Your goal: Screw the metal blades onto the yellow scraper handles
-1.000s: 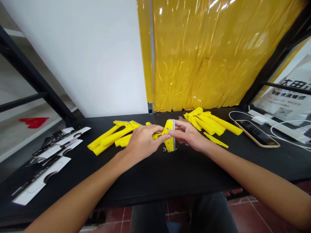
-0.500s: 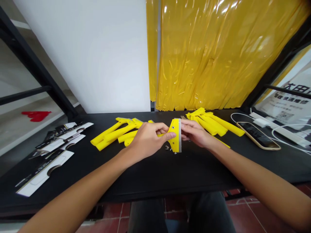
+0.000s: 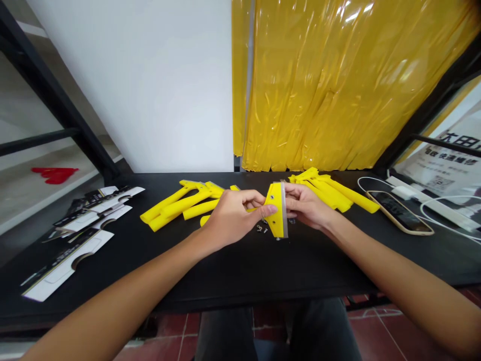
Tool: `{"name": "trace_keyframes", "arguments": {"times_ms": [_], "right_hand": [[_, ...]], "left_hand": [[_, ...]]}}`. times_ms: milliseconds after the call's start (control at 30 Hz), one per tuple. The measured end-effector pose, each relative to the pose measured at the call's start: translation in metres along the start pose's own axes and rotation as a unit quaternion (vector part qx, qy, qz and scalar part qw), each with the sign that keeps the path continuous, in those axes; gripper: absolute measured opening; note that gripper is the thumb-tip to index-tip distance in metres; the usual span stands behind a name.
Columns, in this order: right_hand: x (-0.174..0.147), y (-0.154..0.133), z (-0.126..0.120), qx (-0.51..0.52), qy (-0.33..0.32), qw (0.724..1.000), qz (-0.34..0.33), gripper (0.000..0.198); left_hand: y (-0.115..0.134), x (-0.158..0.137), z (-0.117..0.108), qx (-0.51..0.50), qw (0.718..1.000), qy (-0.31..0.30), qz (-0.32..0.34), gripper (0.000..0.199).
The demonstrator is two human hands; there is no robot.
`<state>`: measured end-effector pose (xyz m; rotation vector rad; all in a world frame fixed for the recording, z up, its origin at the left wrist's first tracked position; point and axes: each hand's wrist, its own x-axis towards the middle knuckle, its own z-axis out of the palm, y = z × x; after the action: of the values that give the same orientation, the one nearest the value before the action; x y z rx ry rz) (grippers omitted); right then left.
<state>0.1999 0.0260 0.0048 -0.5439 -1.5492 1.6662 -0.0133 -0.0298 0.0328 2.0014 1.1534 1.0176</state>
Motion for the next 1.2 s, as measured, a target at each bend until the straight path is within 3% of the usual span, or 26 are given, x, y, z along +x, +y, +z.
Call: {"name": "trace_keyframes", "arguments": {"times_ms": [300,700,833,1033,1200], "right_hand": [[0.003,0.006,0.006,0.022,0.03,0.999,0.015,0.03],[-0.001,0.003,0.012,-0.12,0.105,0.984,-0.085,0.03],[-0.002,0.007,0.014,-0.104,0.112,0.986,-0.06,0.031],[-0.001,0.006,0.023,-0.013,0.131,0.991,-0.002,0.033],[0.0,0.008,0.025,0.027,0.113,0.993,0.035,0.034]], "left_hand": [[-0.006,0.001,0.003,-0.009,1.0,0.011,-0.024,0.034],[-0.002,0.003,0.003,-0.137,0.99,0.005,-0.034,0.031],[-0.002,0.003,0.003,-0.124,0.992,0.014,-0.024,0.031],[-0.004,0.001,0.003,-0.008,0.998,0.055,0.019,0.03],[-0.006,0.001,0.004,0.01,0.999,0.047,0.021,0.027]]}}
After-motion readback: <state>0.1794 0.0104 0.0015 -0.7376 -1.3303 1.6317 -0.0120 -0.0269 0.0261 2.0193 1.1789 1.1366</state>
